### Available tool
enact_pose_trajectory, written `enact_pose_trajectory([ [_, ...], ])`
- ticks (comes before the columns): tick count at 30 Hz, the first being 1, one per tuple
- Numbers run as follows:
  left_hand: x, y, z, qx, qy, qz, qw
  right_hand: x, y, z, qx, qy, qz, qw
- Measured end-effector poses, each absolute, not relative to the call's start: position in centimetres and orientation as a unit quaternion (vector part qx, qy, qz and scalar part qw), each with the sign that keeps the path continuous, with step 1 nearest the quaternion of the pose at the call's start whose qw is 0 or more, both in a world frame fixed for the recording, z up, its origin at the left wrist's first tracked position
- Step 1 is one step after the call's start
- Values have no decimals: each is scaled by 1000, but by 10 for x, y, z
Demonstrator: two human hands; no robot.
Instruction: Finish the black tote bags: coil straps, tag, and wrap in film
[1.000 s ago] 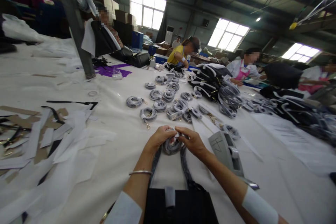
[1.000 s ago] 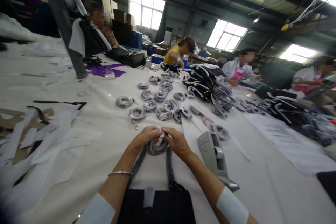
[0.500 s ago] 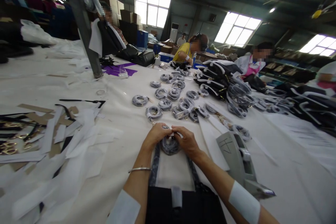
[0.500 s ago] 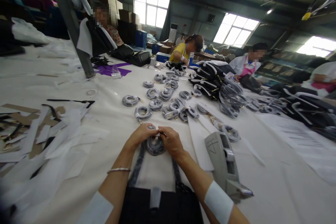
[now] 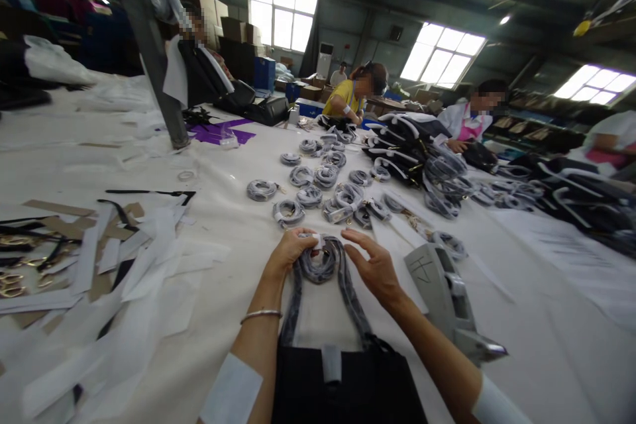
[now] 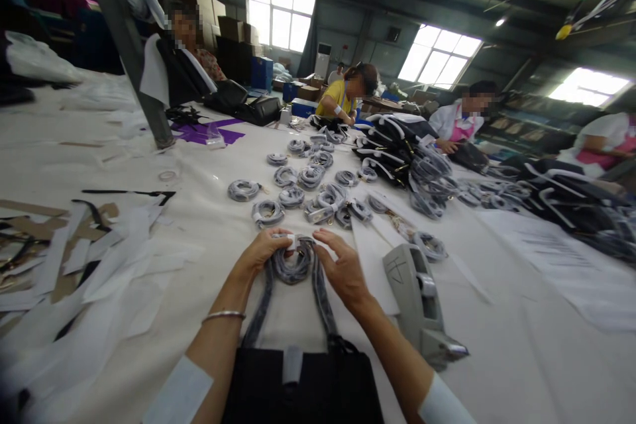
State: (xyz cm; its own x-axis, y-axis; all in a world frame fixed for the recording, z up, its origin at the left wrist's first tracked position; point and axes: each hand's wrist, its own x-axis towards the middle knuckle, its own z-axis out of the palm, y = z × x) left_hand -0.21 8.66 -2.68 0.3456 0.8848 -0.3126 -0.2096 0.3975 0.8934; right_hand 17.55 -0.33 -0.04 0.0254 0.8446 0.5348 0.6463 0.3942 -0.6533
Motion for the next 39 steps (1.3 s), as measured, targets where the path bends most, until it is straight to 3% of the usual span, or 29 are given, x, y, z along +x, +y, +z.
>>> enact_pose_trajectory([
  [7, 5, 89, -26, 381, 417, 393, 726, 292, -109, 57, -790, -456, 115, 393],
  [11, 13, 87, -22, 380, 403, 388, 736, 343, -162, 53, -859, -353, 211, 305],
  [16, 18, 83, -19, 377, 393, 389, 743, 348, -181, 33, -761, -300, 418, 395],
  [26, 24, 86, -28, 363, 383, 393, 753, 322, -176, 29, -750, -287, 339, 489],
  [31, 25, 86, -30, 364, 376, 397, 754, 301, -204, 34, -767, -259, 224, 543],
  [39, 28, 81, -25, 340, 382, 396, 763, 296, -238, -18, -804, -183, 267, 499],
])
